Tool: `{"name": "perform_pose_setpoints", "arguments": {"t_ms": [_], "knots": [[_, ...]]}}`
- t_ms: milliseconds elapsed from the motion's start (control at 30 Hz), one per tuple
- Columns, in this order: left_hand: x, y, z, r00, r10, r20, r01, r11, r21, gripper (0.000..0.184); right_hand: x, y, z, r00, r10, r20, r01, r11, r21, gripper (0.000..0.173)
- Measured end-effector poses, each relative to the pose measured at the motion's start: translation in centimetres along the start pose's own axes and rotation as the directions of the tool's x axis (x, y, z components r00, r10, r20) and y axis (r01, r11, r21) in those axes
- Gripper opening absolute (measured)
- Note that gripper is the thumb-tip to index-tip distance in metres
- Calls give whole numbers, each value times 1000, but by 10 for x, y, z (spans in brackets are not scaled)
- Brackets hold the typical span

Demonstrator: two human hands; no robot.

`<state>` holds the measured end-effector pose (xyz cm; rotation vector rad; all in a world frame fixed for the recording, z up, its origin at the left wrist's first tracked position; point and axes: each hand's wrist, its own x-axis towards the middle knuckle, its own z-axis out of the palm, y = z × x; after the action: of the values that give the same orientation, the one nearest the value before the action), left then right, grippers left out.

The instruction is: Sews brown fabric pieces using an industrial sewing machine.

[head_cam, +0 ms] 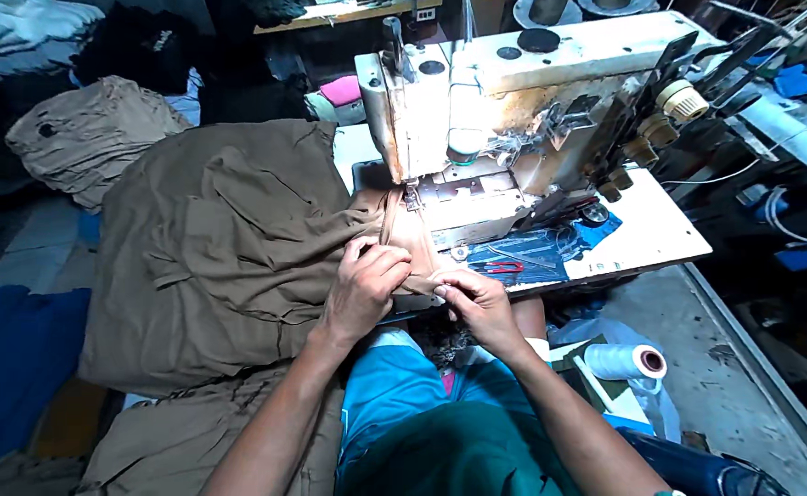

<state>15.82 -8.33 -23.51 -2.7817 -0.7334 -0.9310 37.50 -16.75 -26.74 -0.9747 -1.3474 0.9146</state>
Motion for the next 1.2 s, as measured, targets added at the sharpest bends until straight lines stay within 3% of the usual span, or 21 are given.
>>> {"name": "perform_pose_setpoints", "arguments": {"t_ms": [633,833,1000,1100,1200], "knots": [[26,-14,-6,1000,14,24,-15,999,43,18,27,10,3,995,74,-62,-66,991,118,13],[38,-29,-11,999,-4,47,2,999,48,17,46,15,7,996,40,-76,-35,997,73,13],[37,-23,-17,970,-183,159,178,983,42,28,50,10,8,994,23,-106,-22,1000,17,15],[40,-3,-1,963,-268,34,264,959,101,51,51,2,10,991,-3,-132,5,1000,12,15],[38,-2,27,966,-205,-158,221,971,93,33,53,-3,14,986,-48,-159,50,999,4,16]]}}
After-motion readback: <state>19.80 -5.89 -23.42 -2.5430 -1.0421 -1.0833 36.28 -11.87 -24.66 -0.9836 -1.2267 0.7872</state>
